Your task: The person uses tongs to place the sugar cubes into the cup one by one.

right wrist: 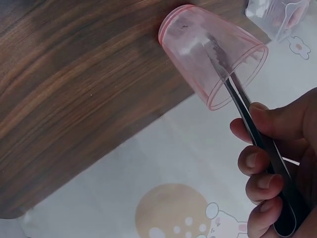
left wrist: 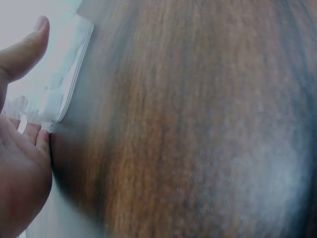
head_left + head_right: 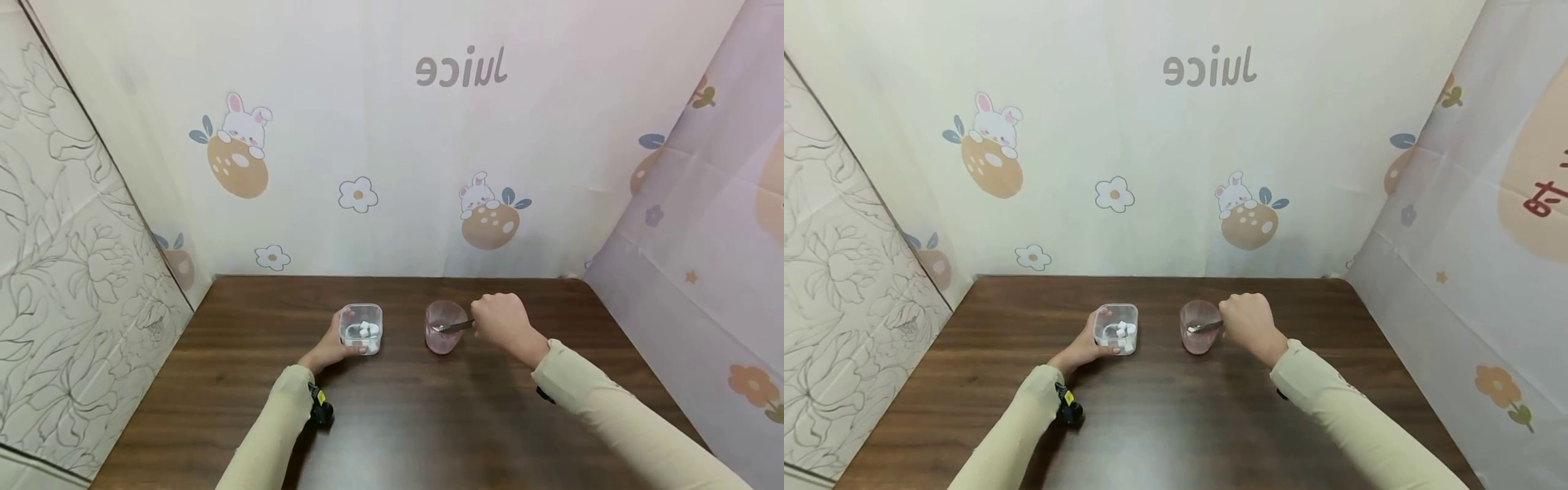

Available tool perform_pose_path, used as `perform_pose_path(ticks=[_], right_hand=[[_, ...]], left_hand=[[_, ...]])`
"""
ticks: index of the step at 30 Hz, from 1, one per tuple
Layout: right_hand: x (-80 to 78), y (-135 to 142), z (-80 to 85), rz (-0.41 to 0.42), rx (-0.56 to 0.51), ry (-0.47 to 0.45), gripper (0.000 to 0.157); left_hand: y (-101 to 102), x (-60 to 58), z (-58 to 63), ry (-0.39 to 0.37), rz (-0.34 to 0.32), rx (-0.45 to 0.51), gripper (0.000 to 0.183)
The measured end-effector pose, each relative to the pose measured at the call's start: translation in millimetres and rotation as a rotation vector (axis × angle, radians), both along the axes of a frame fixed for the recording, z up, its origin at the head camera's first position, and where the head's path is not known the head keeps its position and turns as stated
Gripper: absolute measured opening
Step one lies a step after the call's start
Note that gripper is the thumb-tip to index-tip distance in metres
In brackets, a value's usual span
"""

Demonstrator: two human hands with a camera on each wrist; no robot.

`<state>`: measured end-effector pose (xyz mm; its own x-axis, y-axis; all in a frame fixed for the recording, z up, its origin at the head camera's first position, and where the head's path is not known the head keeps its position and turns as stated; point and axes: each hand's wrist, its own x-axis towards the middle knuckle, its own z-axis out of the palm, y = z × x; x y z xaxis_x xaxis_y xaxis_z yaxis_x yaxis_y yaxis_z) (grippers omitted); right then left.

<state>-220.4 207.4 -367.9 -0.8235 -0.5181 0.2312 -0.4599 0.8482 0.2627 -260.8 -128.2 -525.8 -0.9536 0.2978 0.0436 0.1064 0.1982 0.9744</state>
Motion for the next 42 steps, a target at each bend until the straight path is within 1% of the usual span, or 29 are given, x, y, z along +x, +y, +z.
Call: perform_pose_path(ticks=[3, 6, 7, 12, 14, 16, 21, 24, 28, 30, 31, 33, 35, 37, 38, 40, 42], right_hand=[[-0.1, -0.7, -3.1, 0.003, -0.001, 0.001, 0.029], [-0.5, -1.5, -5.1, 0.009, 0.004, 0.011, 0.029], [-0.7, -1.8, -5.4, 0.011, 0.007, 0.014, 0.029], [-1.4, -3.5, -4.2, 0.000, 0.014, 0.022, 0.030], [-1.4, -3.8, -4.3, -0.008, 0.015, 0.017, 0.031], [-1.3, -3.7, -3.9, -0.016, 0.009, 0.011, 0.032], [-0.6, -3.6, 0.7, -0.024, -0.018, 0.020, 0.033], [-0.5, -3.9, 5.5, -0.036, -0.027, 0.033, 0.030], [0.3, -5.8, 15.0, -0.048, -0.047, 0.050, 0.028], [0.4, -7.7, 19.7, -0.054, -0.058, 0.041, 0.031], [0.3, -8.3, 22.4, -0.059, -0.068, 0.033, 0.033], [-0.4, -9.8, 26.8, -0.065, -0.087, 0.022, 0.039], [-1.6, -12.5, 30.4, -0.072, -0.109, 0.015, 0.042], [-2.7, -16.2, 32.8, -0.071, -0.132, 0.020, 0.039], [-3.4, -18.6, 33.6, -0.066, -0.139, 0.024, 0.037], [-4.9, -24.7, 34.2, -0.060, -0.148, 0.021, 0.033], [-6.0, -30.8, 32.9, -0.052, -0.152, 0.011, 0.029]], left_hand=[[0.6, 1.3, -2.4, 0.000, 0.002, 0.004, 0.103], [1.0, 3.1, -1.1, 0.019, 0.003, -0.012, 0.102], [1.2, 3.8, 0.8, 0.023, 0.003, -0.006, 0.102], [1.7, 11.2, 19.3, 0.044, -0.013, 0.027, 0.098], [1.6, 13.0, 21.0, 0.047, -0.016, 0.029, 0.097], [1.0, 10.7, 15.5, 0.041, -0.011, 0.014, 0.097], [-1.5, 0.3, -3.8, 0.022, -0.003, -0.001, 0.101], [-3.3, -3.6, -6.5, 0.016, -0.012, 0.023, 0.103], [-5.4, -6.2, -4.3, 0.026, -0.031, 0.034, 0.102], [-5.3, -1.8, 4.9, 0.022, -0.042, 0.035, 0.100], [-5.1, 1.7, 12.8, 0.022, -0.051, 0.028, 0.099], [-4.7, 6.0, 24.0, 0.014, -0.067, 0.021, 0.097], [-4.3, 7.1, 29.0, -0.001, -0.069, 0.016, 0.096], [-4.5, 2.9, 21.0, -0.003, -0.066, 0.013, 0.097], [-4.6, -1.0, 14.1, -0.003, -0.060, 0.013, 0.098], [-4.5, -5.6, 3.9, 0.001, -0.044, 0.009, 0.100], [-4.2, -6.0, -1.4, 0.006, -0.034, 0.004, 0.102]])
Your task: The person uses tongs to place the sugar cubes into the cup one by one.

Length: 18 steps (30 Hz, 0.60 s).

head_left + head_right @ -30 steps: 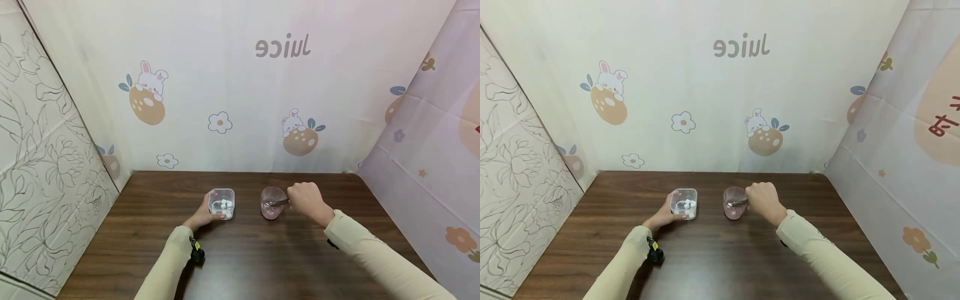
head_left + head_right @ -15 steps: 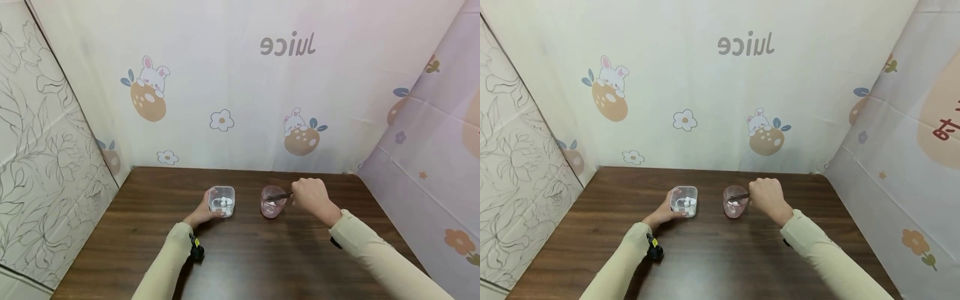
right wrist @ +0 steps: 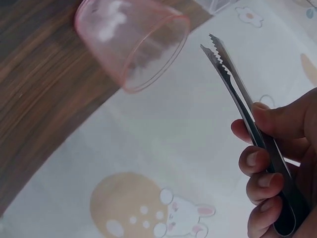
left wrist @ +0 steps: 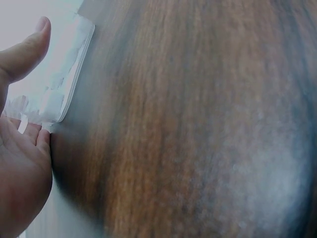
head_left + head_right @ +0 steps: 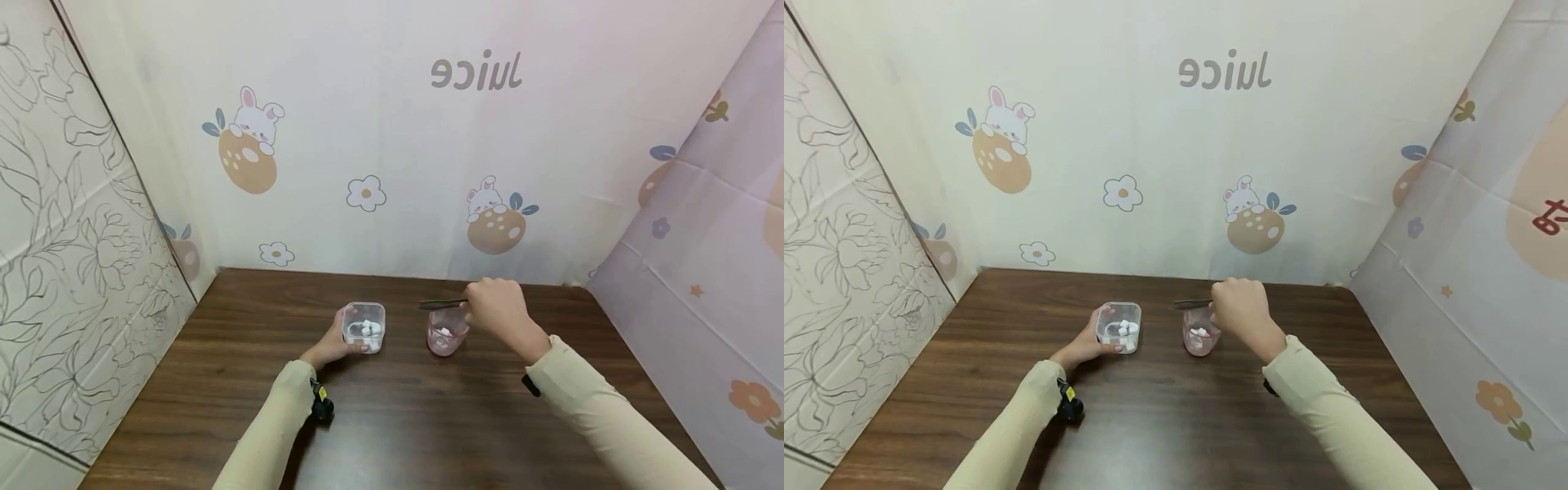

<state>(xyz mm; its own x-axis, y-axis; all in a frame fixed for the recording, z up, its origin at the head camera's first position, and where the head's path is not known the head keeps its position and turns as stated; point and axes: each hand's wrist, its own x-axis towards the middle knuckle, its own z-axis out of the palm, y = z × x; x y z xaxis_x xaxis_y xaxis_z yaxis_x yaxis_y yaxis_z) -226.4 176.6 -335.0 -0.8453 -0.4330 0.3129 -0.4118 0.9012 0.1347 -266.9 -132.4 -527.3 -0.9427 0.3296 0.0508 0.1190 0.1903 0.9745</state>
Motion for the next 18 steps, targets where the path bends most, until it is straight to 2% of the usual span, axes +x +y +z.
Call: perform_pose_path(ticks=[7, 14, 18], right_hand=[[-3.8, -21.2, -10.3, 0.039, 0.001, -0.008, 0.009], [-8.7, -45.3, -23.2, 0.116, -0.019, -0.023, 0.007], [-12.2, -62.4, -31.4, 0.149, -0.020, -0.026, 0.006]], left_hand=[[3.4, 1.3, -4.9, 0.004, 0.020, 0.022, 0.102], [6.1, 2.3, -1.9, 0.005, 0.018, -0.020, 0.100], [2.8, 5.3, 6.3, 0.016, 0.014, -0.017, 0.098]])
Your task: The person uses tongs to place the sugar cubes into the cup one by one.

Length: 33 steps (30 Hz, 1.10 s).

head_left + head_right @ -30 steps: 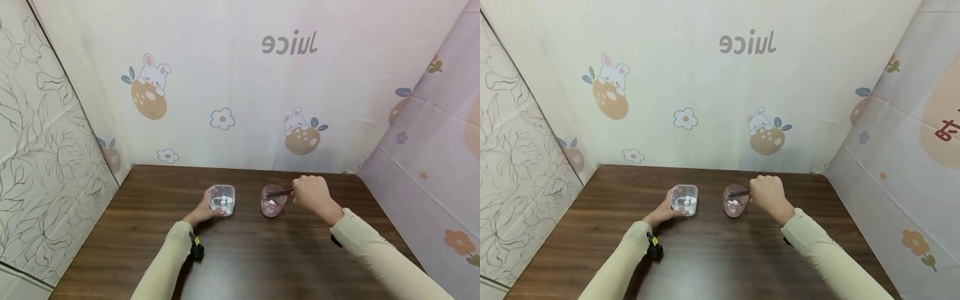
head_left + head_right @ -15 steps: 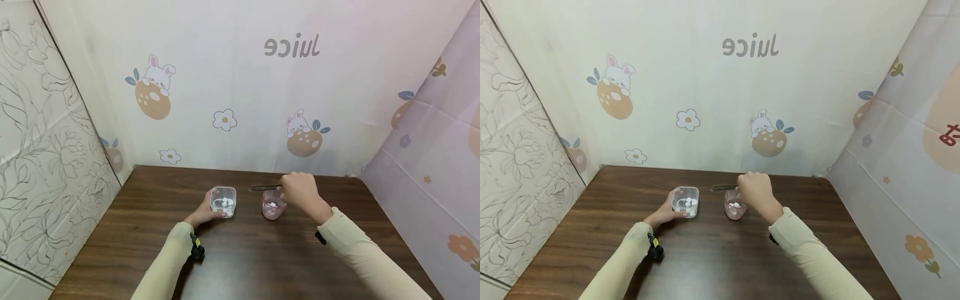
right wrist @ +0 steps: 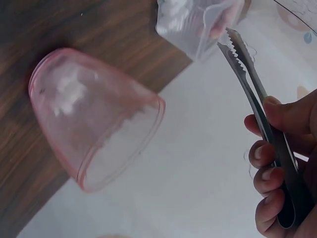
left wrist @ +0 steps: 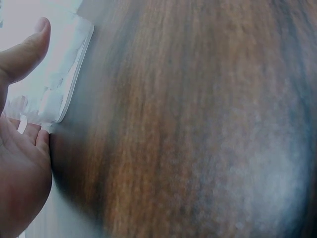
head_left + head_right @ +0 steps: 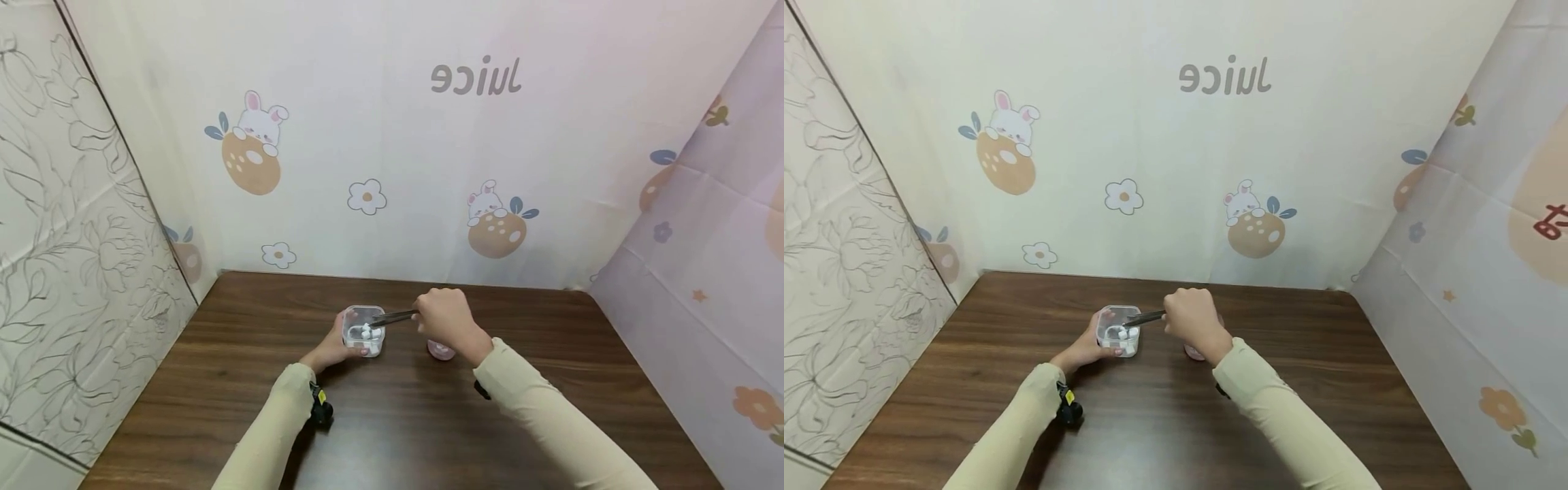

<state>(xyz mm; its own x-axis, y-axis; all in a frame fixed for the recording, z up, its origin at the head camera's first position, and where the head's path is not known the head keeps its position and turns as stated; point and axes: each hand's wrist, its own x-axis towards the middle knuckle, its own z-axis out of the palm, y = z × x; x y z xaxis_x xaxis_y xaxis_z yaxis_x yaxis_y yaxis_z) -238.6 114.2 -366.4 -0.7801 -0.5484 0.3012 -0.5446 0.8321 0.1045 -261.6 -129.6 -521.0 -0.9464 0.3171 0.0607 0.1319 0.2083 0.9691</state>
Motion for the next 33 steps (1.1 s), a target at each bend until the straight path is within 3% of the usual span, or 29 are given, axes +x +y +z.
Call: perform_pose_path(ticks=[5, 9, 15, 21, 31, 33], right_hand=[[-6.3, -18.2, -14.1, 0.065, 0.025, 0.037, 0.016], [-11.6, -26.5, -25.6, 0.106, 0.043, 0.067, 0.027], [-16.8, -34.5, -35.5, 0.119, 0.070, 0.085, 0.029], [-18.5, -40.1, -40.8, 0.127, 0.097, 0.086, 0.035], [-20.4, -47.0, -47.0, 0.149, 0.125, 0.125, 0.029], [-20.7, -48.0, -48.5, 0.149, 0.131, 0.122, 0.028]], left_hand=[[-5.4, 6.7, 14.6, 0.018, -0.018, 0.034, 0.097], [-6.1, 1.5, 5.3, 0.023, -0.011, 0.030, 0.099], [-6.1, -7.2, -9.6, 0.011, 0.005, 0.036, 0.102], [-4.8, -6.9, -9.8, -0.014, 0.022, 0.026, 0.101], [-1.8, -7.4, -9.4, -0.015, 0.026, 0.025, 0.100], [-2.2, -4.8, -3.2, -0.019, 0.013, 0.031, 0.100]])
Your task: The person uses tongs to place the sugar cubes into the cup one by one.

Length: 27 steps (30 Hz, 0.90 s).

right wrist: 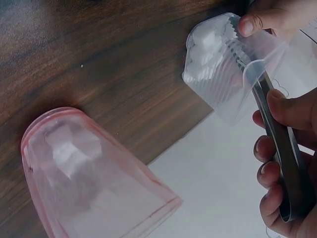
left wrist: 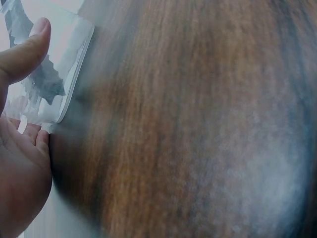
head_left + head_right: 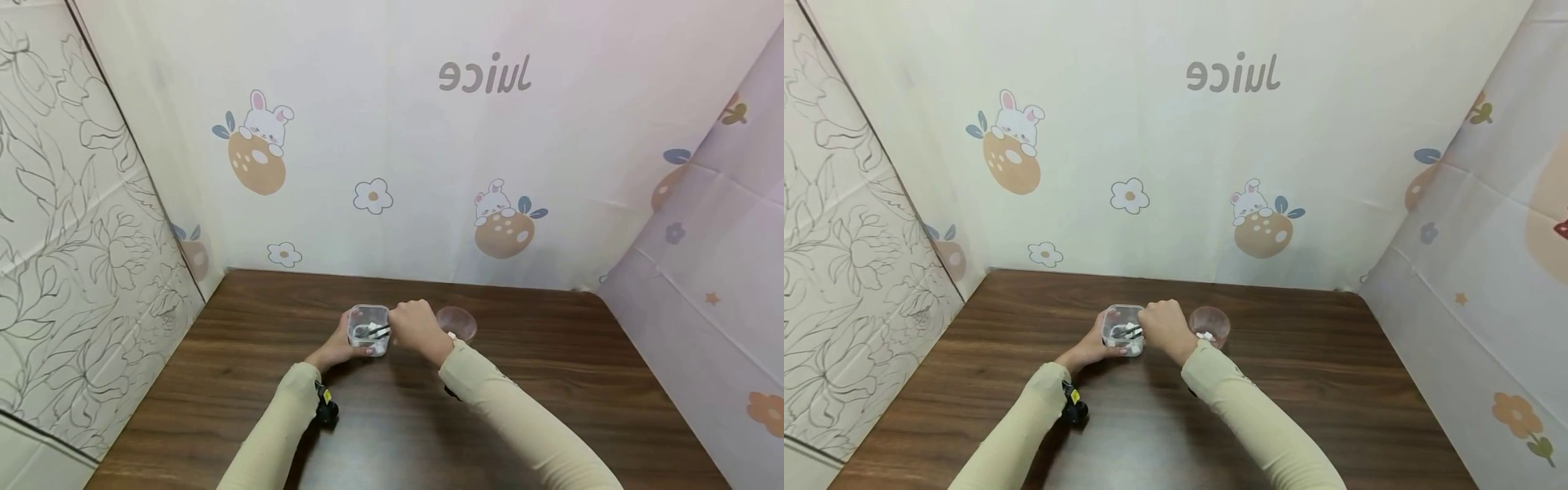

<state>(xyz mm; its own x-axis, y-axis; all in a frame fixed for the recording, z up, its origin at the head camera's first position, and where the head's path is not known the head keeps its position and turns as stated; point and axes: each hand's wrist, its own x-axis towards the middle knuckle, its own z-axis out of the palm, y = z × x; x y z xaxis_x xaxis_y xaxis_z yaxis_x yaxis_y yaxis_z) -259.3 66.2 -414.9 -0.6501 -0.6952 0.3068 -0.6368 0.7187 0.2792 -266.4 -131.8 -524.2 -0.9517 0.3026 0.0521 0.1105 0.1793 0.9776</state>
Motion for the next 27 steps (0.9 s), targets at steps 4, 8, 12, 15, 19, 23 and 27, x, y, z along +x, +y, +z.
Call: perform_pose_path(ticks=[4, 8, 12, 15, 19, 23, 27], right_hand=[[-1.7, -1.0, -2.5, 0.005, 0.007, 0.011, 0.028], [-1.8, -2.2, -4.6, 0.027, 0.000, 0.034, 0.032], [-0.2, -3.0, -6.0, 0.037, -0.006, 0.052, 0.035], [0.3, -3.1, -6.8, 0.030, 0.002, 0.058, 0.033], [0.3, -2.5, -5.5, 0.012, 0.012, 0.042, 0.030], [0.7, -0.4, -0.7, -0.015, 0.024, 0.018, 0.029], [1.4, 3.8, 4.6, -0.042, 0.037, -0.005, 0.030]], left_hand=[[-0.9, 8.7, 19.3, -0.008, -0.039, 0.006, 0.098], [-1.5, 13.5, 28.5, -0.011, -0.059, -0.002, 0.097], [-0.8, 13.6, 27.1, -0.023, -0.049, -0.011, 0.096], [-0.2, 9.6, 17.9, -0.028, -0.031, -0.010, 0.098], [0.1, 0.8, -0.2, -0.016, -0.005, 0.000, 0.100], [-0.3, -3.1, -8.1, -0.005, 0.011, -0.005, 0.101], [-0.5, -2.8, -7.4, 0.002, 0.012, -0.008, 0.101]])
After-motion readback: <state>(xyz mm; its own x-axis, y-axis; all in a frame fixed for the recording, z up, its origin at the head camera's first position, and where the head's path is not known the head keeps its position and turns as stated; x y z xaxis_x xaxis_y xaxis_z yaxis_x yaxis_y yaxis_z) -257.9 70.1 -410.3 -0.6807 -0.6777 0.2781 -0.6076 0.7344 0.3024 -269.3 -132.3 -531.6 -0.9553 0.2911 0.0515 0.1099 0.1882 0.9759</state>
